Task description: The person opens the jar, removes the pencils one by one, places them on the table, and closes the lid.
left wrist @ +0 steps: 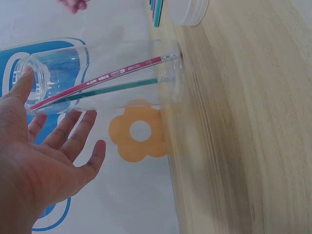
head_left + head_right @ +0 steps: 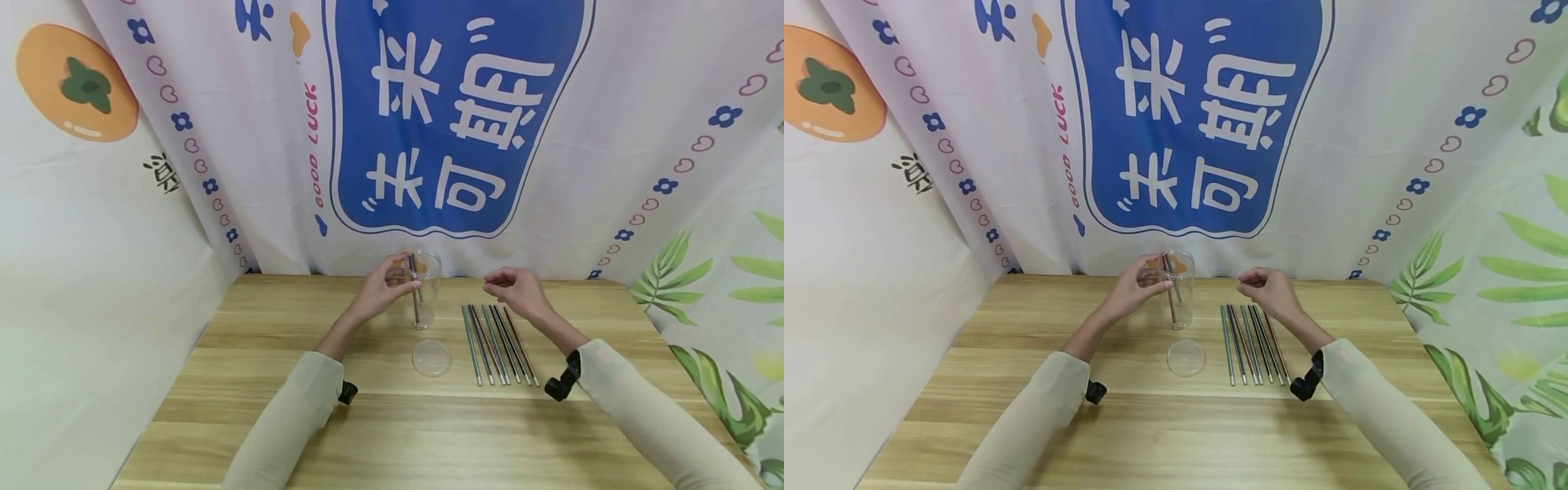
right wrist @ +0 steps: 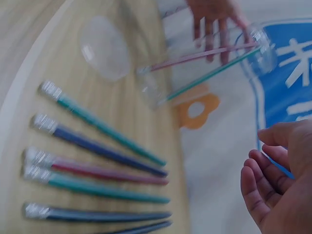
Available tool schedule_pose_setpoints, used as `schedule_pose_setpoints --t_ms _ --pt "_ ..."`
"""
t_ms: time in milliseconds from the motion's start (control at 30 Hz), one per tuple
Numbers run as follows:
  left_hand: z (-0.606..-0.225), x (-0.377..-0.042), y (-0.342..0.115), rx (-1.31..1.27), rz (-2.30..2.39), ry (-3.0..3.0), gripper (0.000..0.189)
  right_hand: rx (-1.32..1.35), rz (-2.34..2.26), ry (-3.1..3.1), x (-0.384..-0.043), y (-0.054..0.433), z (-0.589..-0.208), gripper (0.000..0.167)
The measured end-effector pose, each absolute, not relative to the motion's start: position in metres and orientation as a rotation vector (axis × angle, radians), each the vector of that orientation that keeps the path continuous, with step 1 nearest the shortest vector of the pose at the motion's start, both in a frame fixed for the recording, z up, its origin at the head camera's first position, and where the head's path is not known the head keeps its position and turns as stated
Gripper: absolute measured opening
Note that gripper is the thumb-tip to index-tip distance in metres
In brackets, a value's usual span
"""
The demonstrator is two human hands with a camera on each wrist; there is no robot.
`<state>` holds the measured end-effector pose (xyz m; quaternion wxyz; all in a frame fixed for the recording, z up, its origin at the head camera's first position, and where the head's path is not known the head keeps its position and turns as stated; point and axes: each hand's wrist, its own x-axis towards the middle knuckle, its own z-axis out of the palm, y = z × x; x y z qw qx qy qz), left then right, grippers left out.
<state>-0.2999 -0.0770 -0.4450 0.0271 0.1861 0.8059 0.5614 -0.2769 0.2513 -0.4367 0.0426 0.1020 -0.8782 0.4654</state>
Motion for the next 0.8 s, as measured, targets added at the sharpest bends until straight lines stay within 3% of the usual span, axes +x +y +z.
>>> schedule_pose_setpoints --t_ms 800 --pt "-0.445 -0.299 -0.075 0.553 1.747 2.485 0.071 0.567 1.365 -2.667 -0.280 0.196 -0.374 0.019"
